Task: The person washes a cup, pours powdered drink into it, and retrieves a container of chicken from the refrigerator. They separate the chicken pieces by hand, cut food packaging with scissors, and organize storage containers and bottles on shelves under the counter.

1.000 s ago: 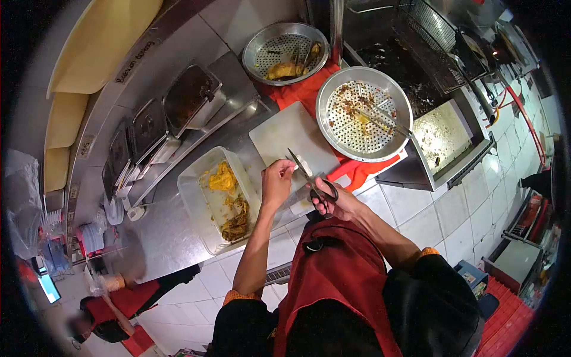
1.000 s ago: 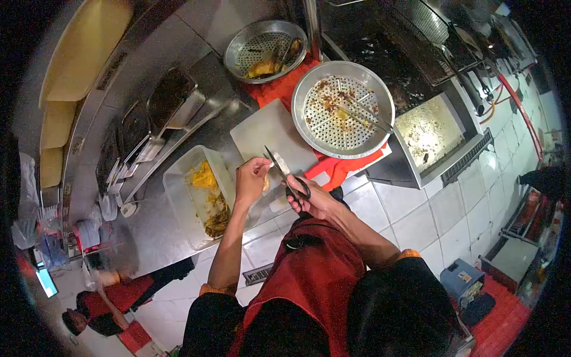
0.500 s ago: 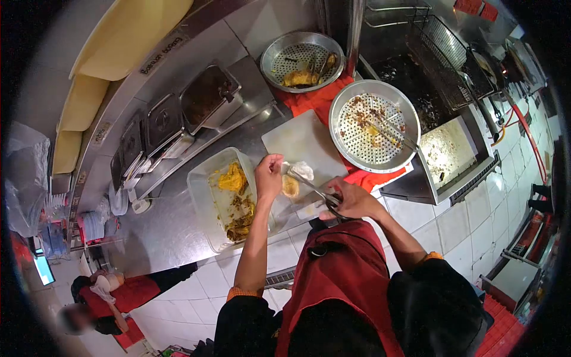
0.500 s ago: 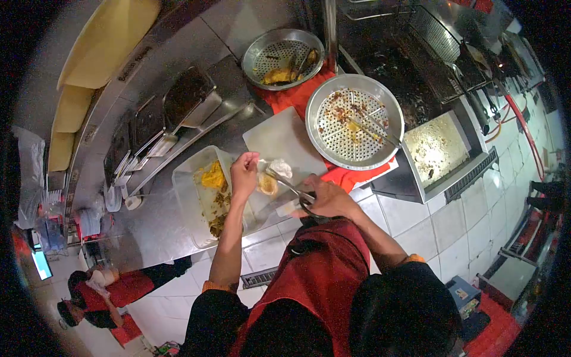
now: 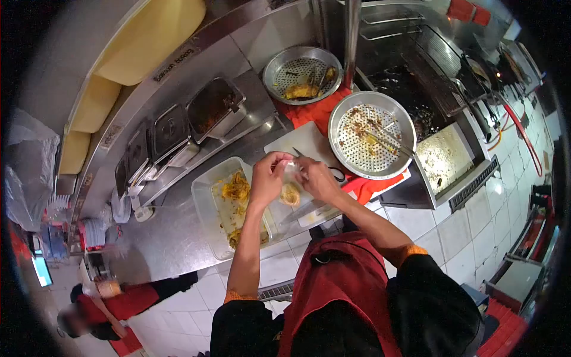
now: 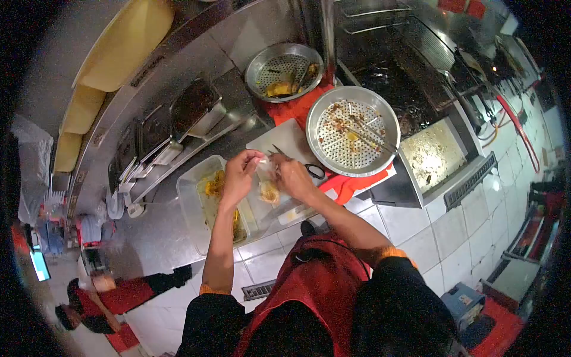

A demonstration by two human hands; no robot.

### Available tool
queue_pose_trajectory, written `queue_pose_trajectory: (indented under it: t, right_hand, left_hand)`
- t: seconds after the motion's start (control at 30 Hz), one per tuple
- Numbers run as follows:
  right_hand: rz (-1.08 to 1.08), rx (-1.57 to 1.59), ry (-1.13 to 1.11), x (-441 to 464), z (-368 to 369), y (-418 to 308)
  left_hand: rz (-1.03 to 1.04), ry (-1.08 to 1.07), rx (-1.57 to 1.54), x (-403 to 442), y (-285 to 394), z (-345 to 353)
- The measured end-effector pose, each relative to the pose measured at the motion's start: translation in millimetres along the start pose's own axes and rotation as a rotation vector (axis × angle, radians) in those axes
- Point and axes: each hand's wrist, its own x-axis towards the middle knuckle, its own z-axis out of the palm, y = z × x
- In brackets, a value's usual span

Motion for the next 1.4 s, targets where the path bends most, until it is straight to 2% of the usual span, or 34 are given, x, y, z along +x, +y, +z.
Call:
queue_pose_trajectory:
  t: [0.1, 0.13, 0.23, 0.27, 0.33, 0.37, 0.4, 0.5, 0.57, 0.63, 0.73, 0.83, 0.97, 1.0, 1.1, 1.13, 1.23, 1.3, 1.33, 1.4]
  right_hand:
    - [-0.024, 0.186, 0.115, -6, -17, -21]
    - [-0.009, 0.153, 0.188, -14, -27, -36]
    - [-0.037, 0.147, 0.328, -41, -34, -38]
    - [0.056, 0.185, 0.394, -55, -42, -50]
    - [0.173, 0.212, 0.513, -89, -51, -49]
    - [0.172, 0.187, 0.581, -106, -56, -50]
    - [0.244, 0.375, 0.601, -122, -62, -52]
    - [0.386, 0.418, 0.58, -183, -105, -67]
    - [0.442, 0.497, 0.575, -229, -128, -58]
    - [0.514, 0.682, 0.707, -280, -149, -46]
    - [0.643, 0.784, 0.904, -356, -184, -42]
    - [0.55, 0.248, 1.177, -425, -226, -46]
    - [0.699, 0.431, 1.374, -516, -272, -30]
    - [0.799, 0.379, 1.377, -536, -282, -26]
    - [0.768, 0.056, 1.481, -575, -308, -15]
    - [0.738, -0.139, 1.539, -583, -319, -13]
    - [0.697, -0.133, 1.657, -603, -350, 10]
    - [0.666, 0.096, 1.722, -612, -370, 22]
    - [0.668, 0.114, 1.689, -623, -382, 30]
    - [0.689, -0.066, 1.681, -643, -409, 39]
  left_hand:
    - [0.058, 0.082, -0.031, -9, 15, -8]
    - [0.033, 0.012, -0.111, -14, 28, -9]
    - [0.254, 0.095, -0.033, -22, 31, 13]
    - [0.276, 0.18, 0.003, -29, 20, 28]
    - [0.16, 0.298, -0.193, -47, 13, 71]
    - [-0.067, 0.143, -0.508, -61, 30, 88]
    - [-0.324, -0.015, -0.782, -74, 46, 100]
    - [-0.256, -0.416, -0.757, -89, 19, 155]
    - [-0.286, -0.462, -0.69, -111, 59, 199]
    - [-0.292, -0.526, -0.65, -130, 79, 245]
    - [-0.258, -0.802, -0.65, -162, 107, 323]
    - [-0.219, -0.909, -0.484, -207, 128, 411]
    - [-0.189, -1.064, -0.331, -261, 175, 494]
    - [-0.177, -1.093, -0.311, -273, 186, 512]
    - [-0.182, -1.14, -0.296, -299, 206, 565]
    - [-0.174, -1.134, -0.306, -307, 213, 580]
    - [-0.222, -1.135, -0.259, -313, 226, 622]
    - [-0.244, -1.151, -0.293, -312, 238, 652]
    - [-0.284, -1.218, -0.249, -311, 251, 667]
    - [-0.397, -1.352, -0.26, -306, 265, 700]
